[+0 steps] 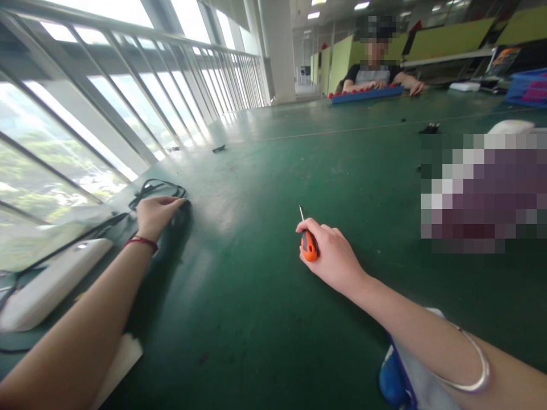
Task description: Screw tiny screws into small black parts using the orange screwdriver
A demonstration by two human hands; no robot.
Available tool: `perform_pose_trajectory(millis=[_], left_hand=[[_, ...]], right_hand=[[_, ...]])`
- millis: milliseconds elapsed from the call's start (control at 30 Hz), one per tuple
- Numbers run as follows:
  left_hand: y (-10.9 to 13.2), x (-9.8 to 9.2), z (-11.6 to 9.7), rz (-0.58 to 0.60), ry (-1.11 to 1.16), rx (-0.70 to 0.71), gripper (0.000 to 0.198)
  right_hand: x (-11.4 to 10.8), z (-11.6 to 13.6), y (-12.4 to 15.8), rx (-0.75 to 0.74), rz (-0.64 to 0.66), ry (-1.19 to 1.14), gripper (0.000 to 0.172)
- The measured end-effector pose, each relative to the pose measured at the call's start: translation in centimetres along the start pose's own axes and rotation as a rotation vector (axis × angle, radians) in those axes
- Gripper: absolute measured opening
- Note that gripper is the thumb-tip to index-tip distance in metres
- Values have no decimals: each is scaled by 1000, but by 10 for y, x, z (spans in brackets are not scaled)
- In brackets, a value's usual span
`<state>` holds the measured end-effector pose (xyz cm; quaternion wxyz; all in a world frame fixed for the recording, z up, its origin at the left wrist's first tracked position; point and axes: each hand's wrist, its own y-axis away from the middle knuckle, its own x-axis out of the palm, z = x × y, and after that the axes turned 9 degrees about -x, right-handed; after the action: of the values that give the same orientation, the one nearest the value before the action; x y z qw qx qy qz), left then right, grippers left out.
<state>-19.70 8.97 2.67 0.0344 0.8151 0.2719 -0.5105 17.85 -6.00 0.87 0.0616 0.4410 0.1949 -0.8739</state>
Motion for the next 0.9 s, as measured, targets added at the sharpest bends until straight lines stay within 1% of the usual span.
perform_pose_trajectory(millis=[100,200,433,700,900], left_hand=[[2,-2,-3,-24,30,-60,31],[3,-2,-4,-27,47,-77,30],[-2,-3,0,-1,56,-76,32],[-2,-2,2,10,51,-53,35],[-5,-2,5,24,70,-46,33]], right_hand=[[0,1,0,11,10,-1,22],[-1,1,0,13,10,-1,23],[0,1,0,-17,-19,8,22],[0,1,-1,9,15,-6,24],[0,1,-1,21,24,-23,26]])
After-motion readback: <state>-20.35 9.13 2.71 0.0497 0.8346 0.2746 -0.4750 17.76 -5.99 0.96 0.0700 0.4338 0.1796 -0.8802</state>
